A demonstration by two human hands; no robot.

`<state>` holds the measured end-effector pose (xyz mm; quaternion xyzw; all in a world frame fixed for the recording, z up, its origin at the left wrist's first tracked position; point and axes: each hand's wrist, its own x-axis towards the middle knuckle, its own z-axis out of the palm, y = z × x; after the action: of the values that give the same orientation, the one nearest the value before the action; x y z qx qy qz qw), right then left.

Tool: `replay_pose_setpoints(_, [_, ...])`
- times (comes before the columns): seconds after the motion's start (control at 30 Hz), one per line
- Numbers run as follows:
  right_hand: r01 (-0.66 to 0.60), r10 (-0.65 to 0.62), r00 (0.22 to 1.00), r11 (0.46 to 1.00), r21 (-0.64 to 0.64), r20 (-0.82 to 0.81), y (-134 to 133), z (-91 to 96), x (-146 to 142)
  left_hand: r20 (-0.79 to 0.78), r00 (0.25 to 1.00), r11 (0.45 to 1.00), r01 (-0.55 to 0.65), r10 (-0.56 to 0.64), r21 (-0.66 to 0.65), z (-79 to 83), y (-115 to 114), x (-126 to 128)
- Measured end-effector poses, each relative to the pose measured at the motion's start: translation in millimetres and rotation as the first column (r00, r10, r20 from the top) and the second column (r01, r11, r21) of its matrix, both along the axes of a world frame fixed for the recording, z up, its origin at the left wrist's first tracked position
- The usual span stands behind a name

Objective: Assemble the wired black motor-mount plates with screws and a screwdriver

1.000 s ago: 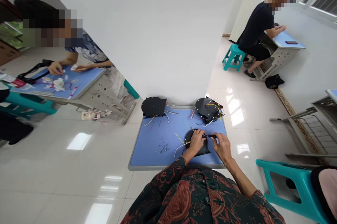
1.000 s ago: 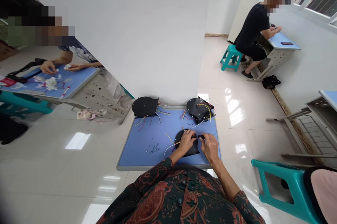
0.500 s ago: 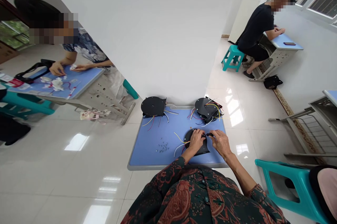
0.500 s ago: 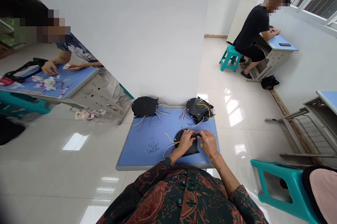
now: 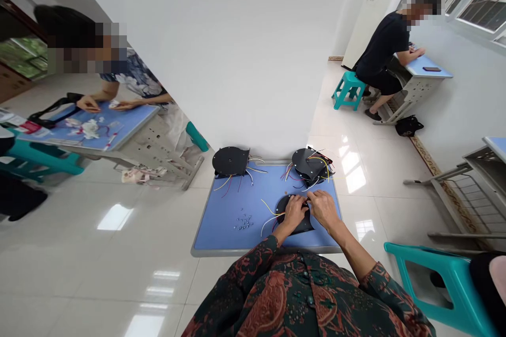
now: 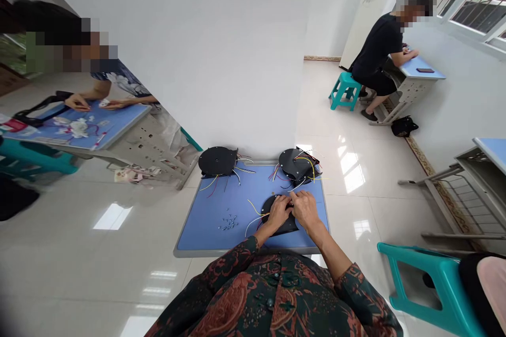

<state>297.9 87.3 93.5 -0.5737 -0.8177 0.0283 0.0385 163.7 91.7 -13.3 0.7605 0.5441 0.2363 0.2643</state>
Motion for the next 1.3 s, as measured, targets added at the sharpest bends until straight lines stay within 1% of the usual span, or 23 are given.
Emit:
replay_pose_setpoints(0.13, [0.025, -0.024, 0.999, 0.999, -0.046, 0.021, 5, 1.9, -3, -0.02, 1.0, 1.0, -0.005, 0.005, 0.011, -1.3, 4, 1])
replay_pose_setpoints(0.27, [0.048, -0.046, 0.999, 0.996, -0.073, 0.025, 2, 2.6, -1, -0.049, 0.998, 1.0, -0.028, 0.029, 0.011, -3.0, 8, 3])
replay_pose_setpoints(0.4, [0.173, -0.173, 0.985, 0.981, -0.091, 0.0, -2, -1.7, -3, -0.078, 0.996, 0.999, -0.046, 0.047, 0.014, -2.9, 7, 4])
replay_pose_setpoints(0.47, [0.214, -0.216, 0.976, 0.974, -0.071, -0.019, -3, -6.4, -6, -0.088, 0.995, 0.999, -0.046, 0.047, 0.015, -2.3, 5, 4])
replay_pose_setpoints(0.53, [0.202, -0.203, 0.979, 0.979, -0.035, -0.027, -4, -11.2, -8, -0.097, 0.994, 0.999, -0.048, 0.049, 0.014, -1.9, 5, 4])
replay_pose_setpoints(0.6, [0.163, -0.163, 0.986, 0.987, -0.015, -0.026, -4, -14.5, -8, -0.104, 0.993, 0.998, -0.055, 0.056, 0.013, -2.1, 5, 5])
replay_pose_setpoints(0.73, [0.066, -0.066, 0.998, 0.997, -0.039, -0.014, -4, -13.8, -4, -0.111, 0.991, 0.997, -0.072, 0.073, 0.016, -3.7, 7, 5])
replay_pose_setpoints(0.83, [0.027, -0.027, 1.0, 0.998, -0.061, 0.004, -2, -9.9, -4, -0.108, 0.992, 0.997, -0.07, 0.071, 0.018, -4.8, 9, 4])
replay_pose_setpoints(0.93, [0.038, -0.036, 0.999, 0.997, -0.073, 0.029, 1, -6.4, -8, -0.096, 0.994, 0.999, -0.046, 0.048, 0.028, -6.1, 8, 1])
replay_pose_setpoints(1.0, [0.069, -0.065, 0.997, 0.995, -0.075, 0.05, 1, -5.0, -11, -0.07, 0.997, 0.998, -0.03, 0.033, 0.048, -7.9, 6, 0])
replay_pose_setpoints(1.13, [0.137, -0.13, 0.987, 0.988, -0.077, 0.092, 0, -5.3, -12, 0.054, 0.998, 0.997, -0.037, 0.033, 0.071, -14.4, 4, -2])
replay_pose_setpoints(1.2, [0.133, -0.124, 0.987, 0.988, -0.083, 0.105, 0, -6.7, -11, 0.082, 0.996, 0.998, -0.023, 0.018, 0.057, -17.6, 5, -2])
replay_pose_setpoints(1.3, [0.068, -0.057, 0.992, 0.993, -0.099, 0.11, 2, -9.3, -8, 0.08, 0.997, 0.999, 0.003, -0.006, 0.039, -20.3, 8, -2])
